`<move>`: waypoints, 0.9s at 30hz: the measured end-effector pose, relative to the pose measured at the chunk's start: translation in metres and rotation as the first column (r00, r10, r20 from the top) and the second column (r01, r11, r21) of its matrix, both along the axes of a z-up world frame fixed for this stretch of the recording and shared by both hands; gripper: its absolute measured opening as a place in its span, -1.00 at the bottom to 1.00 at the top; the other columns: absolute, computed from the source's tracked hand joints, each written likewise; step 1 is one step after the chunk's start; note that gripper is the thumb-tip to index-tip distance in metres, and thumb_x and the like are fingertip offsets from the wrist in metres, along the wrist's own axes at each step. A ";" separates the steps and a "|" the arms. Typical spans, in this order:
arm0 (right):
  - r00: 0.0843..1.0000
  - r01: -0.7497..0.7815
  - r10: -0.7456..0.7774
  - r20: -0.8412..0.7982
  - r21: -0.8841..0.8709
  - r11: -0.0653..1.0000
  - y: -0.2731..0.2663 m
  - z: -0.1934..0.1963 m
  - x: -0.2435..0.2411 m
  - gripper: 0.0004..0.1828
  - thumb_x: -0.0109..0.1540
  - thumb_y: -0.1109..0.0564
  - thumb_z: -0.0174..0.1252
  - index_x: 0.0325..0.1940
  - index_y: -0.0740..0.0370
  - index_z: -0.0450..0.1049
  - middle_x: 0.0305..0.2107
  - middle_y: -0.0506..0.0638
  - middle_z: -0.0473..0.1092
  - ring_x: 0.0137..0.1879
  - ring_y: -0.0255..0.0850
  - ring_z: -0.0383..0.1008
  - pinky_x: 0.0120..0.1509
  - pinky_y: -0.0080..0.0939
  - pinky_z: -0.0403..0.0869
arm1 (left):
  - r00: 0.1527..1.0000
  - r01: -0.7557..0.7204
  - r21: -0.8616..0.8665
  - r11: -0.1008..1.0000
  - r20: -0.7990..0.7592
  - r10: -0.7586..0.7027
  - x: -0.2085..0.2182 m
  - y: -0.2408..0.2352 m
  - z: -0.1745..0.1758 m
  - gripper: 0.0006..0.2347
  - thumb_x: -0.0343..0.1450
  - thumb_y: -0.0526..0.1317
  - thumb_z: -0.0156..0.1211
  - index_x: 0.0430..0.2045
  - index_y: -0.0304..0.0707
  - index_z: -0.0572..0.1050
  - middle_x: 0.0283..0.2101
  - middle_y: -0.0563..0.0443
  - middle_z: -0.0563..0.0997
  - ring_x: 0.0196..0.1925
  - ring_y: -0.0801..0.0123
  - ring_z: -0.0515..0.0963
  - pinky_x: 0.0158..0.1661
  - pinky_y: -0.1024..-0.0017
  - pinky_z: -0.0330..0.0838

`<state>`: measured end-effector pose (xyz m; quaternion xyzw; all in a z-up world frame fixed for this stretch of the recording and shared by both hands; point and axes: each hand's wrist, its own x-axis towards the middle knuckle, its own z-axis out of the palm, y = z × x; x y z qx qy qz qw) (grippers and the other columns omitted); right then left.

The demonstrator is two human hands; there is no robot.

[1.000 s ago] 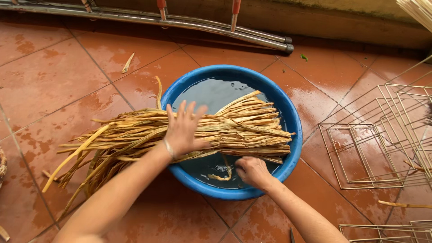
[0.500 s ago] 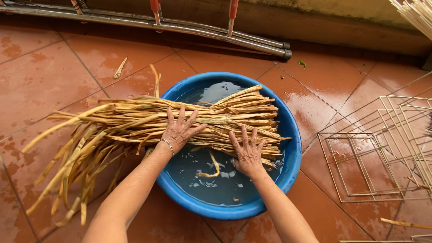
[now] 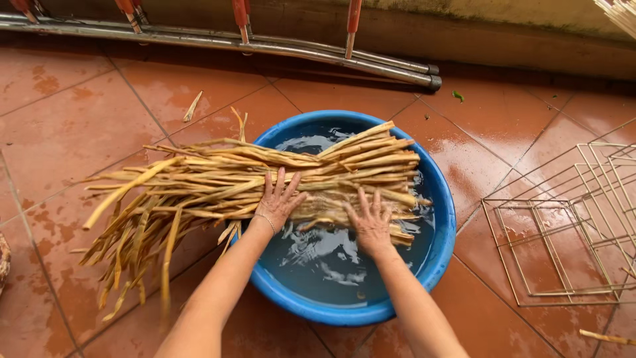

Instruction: The person soaks a bundle of dried plant strips in a blue basin of water. They repeatedly submerge the strips, separate them, and arrange them on a nearby metal rack.

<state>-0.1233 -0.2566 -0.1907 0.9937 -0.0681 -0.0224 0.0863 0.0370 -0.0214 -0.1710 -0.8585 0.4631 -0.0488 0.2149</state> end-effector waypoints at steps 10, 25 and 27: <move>0.992 0.101 -0.120 0.025 0.378 0.920 -0.013 0.034 -0.091 -0.72 0.14 0.09 0.29 -0.09 -0.06 0.42 -0.11 0.01 0.47 0.14 0.00 0.44 0.19 0.11 0.40 | 0.919 0.342 -0.331 0.880 -0.075 -0.386 -0.073 -0.012 0.000 -0.44 0.33 -0.36 0.16 0.31 -0.33 0.29 0.32 -0.28 0.27 0.38 0.04 0.23 0.34 -0.17 -0.02; 0.989 -0.003 0.053 -0.135 0.346 0.938 -0.020 -0.031 -0.098 -0.56 0.08 0.19 0.23 0.05 0.07 0.45 -0.21 0.20 0.51 -0.04 0.26 0.52 -0.01 0.28 0.50 | 0.871 -0.041 -0.467 0.883 -0.450 -0.197 -0.098 -0.044 -0.031 -0.84 0.32 -0.17 0.25 -0.35 -0.23 0.59 -0.15 -0.14 0.59 0.01 0.02 0.53 -0.04 0.08 0.41; 0.986 -0.102 0.135 -0.101 0.285 0.953 -0.023 -0.027 -0.096 -0.32 -0.14 0.13 0.46 0.08 0.03 0.54 -0.04 0.21 0.46 0.03 0.38 0.45 -0.03 0.54 0.46 | 0.913 0.001 -0.506 0.862 -0.352 -0.207 -0.103 -0.059 -0.033 -0.84 0.23 -0.22 0.31 -0.39 -0.21 0.59 -0.20 -0.09 0.55 -0.01 0.07 0.49 -0.08 0.06 0.35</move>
